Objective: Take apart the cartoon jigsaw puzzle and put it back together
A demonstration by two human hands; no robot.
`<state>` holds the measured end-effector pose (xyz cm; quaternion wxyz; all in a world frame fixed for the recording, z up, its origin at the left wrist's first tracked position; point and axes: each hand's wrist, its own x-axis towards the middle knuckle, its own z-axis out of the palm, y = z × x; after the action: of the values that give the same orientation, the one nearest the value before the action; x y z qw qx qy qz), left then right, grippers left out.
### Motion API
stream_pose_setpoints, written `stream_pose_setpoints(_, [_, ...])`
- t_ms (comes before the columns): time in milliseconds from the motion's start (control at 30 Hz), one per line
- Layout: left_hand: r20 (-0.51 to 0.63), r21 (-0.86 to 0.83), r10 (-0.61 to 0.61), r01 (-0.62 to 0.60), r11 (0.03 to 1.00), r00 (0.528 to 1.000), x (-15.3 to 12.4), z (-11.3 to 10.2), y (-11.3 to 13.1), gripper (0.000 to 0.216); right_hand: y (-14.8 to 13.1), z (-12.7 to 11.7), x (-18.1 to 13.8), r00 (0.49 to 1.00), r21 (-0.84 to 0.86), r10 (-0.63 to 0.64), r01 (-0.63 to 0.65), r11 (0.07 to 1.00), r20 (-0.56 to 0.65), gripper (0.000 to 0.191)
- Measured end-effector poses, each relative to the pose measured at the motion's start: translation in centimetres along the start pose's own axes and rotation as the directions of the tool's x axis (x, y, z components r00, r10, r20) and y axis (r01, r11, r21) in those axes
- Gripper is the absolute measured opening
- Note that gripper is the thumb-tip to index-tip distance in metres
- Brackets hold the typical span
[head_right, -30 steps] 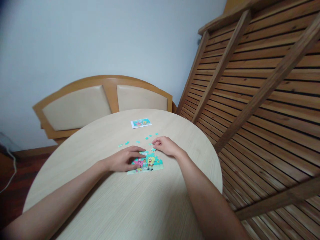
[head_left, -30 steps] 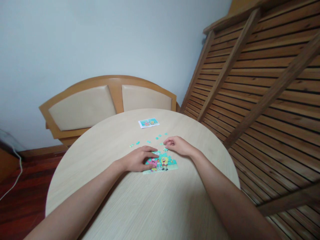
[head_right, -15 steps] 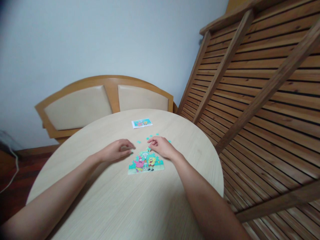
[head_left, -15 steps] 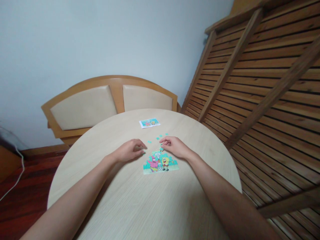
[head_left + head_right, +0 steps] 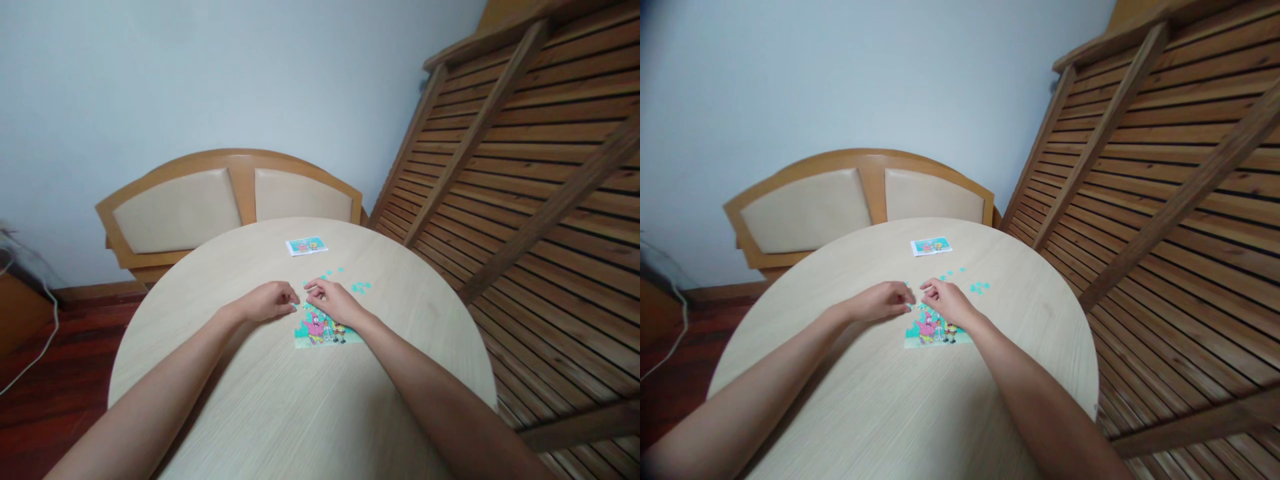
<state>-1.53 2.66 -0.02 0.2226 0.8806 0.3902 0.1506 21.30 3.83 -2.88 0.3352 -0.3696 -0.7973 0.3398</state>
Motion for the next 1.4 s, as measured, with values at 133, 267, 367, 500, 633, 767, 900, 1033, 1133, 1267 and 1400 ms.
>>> stream_pose_setpoints(133, [-0.014,-0.01,-0.003,0.003,1.0,1.0,0.0,0.2,-0.1,0.02,0.2,0.2,0.3,1.0,0.003,-0.007,0.007,1.0,0.013,0.032])
stream_pose_setpoints(267, [-0.016,-0.003,0.004,-0.004,1.0,1.0,0.0,0.3,-0.2,0.02,0.0,0.0,0.2,1.0,0.005,-0.012,0.012,1.0,0.013,0.032])
stream_pose_setpoints(367, [-0.014,-0.008,0.013,-0.013,1.0,1.0,0.0,0.3,-0.2,0.02,0.0,-0.2,0.1,1.0,0.012,-0.007,0.007,1.0,0.009,0.032])
stream_pose_setpoints(500, [-0.015,-0.005,0.006,-0.006,1.0,1.0,0.0,0.2,-0.1,0.021,0.1,-0.1,0.2,1.0,0.026,-0.002,0.002,1.0,0.005,0.032])
stream_pose_setpoints(633, [-0.02,0.007,-0.002,0.002,1.0,1.0,0.0,0.2,0.2,0.02,0.1,0.4,0.4,1.0,0.005,-0.003,0.003,1.0,-0.011,0.033])
stream_pose_setpoints(767, [-0.014,-0.001,-0.008,0.008,1.0,1.0,0.0,0.2,0.4,0.019,0.2,0.7,0.5,1.0,-0.025,-0.003,0.002,1.0,-0.027,0.036])
stream_pose_setpoints(900, [0.003,-0.029,-0.025,0.025,0.999,1.0,0.1,0.3,0.3,0.019,0.2,0.8,0.5,0.999,-0.039,-0.004,0.003,0.999,-0.037,0.038])
stream_pose_setpoints(1033, [0.015,-0.031,-0.022,0.022,0.999,1.0,0.2,0.3,0.2,0.02,0.1,0.9,0.5,0.999,-0.054,-0.007,0.005,0.999,-0.042,0.04])
stream_pose_setpoints(1133, [0.018,-0.029,-0.016,0.016,0.999,1.0,0.2,0.4,0.2,0.02,-0.1,0.9,0.5,0.999,-0.068,-0.001,-0.002,0.998,-0.04,0.042])
stream_pose_setpoints(1267, [0.017,-0.038,-0.021,0.021,0.999,1.0,0.2,0.4,0.2,0.021,-0.5,1.1,0.4,0.998,-0.111,-0.022,0.015,0.994,-0.062,0.043])
stream_pose_setpoints(1400, [0.017,-0.043,-0.021,0.021,0.999,1.0,0.2,0.5,0.0,0.02,-0.8,1.1,0.4,0.998,-0.1,-0.02,0.014,0.995,-0.06,0.045])
